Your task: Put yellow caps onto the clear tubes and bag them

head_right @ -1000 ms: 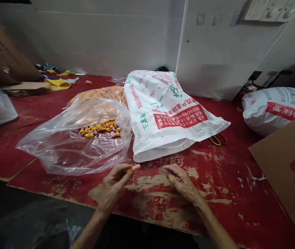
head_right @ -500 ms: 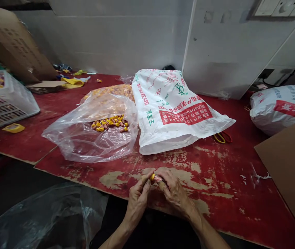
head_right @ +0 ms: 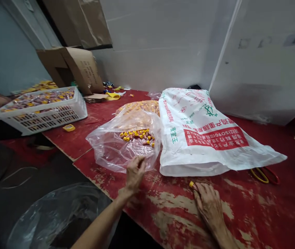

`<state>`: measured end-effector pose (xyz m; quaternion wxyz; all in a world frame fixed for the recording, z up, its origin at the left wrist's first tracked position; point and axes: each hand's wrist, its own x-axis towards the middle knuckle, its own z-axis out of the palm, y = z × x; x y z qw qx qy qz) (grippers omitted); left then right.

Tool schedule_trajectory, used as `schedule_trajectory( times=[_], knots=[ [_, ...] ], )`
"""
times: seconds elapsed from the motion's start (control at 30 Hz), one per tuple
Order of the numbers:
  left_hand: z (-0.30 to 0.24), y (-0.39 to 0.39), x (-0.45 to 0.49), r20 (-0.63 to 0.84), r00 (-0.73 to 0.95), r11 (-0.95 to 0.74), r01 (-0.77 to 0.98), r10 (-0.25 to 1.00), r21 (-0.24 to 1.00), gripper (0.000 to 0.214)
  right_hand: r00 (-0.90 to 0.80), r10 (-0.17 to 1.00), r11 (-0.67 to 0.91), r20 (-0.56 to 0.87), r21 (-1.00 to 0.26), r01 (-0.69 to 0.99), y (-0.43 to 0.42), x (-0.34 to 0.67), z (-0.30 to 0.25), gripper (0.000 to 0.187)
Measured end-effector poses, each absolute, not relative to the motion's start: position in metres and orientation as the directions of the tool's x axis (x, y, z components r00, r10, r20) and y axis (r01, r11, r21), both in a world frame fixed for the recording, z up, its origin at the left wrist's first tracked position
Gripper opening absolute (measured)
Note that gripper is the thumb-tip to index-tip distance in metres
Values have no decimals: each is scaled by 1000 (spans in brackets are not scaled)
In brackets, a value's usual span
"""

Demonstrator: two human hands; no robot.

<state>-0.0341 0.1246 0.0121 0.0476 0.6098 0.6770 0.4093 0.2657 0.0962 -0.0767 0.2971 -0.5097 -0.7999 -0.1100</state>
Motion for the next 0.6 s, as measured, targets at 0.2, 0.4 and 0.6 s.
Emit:
schedule_trajectory(
  times=[0.2, 0.4, 0.6],
  knots=[
    [2, 227, -78, 350, -149, -37, 881, 925, 472, 32, -217, 752, 300, 623, -31, 953, 139, 283, -75, 32],
    [-6, 252, -71, 274, -79, -79, 850, 958, 521, 26, -76, 924, 36, 375, 112, 993, 226, 301, -65, 21],
    [0, 201, -80, 334, -287, -34, 711, 898, 702, 22, -35, 923, 48, 384, -25, 999, 268, 301, -63, 20]
  ],
)
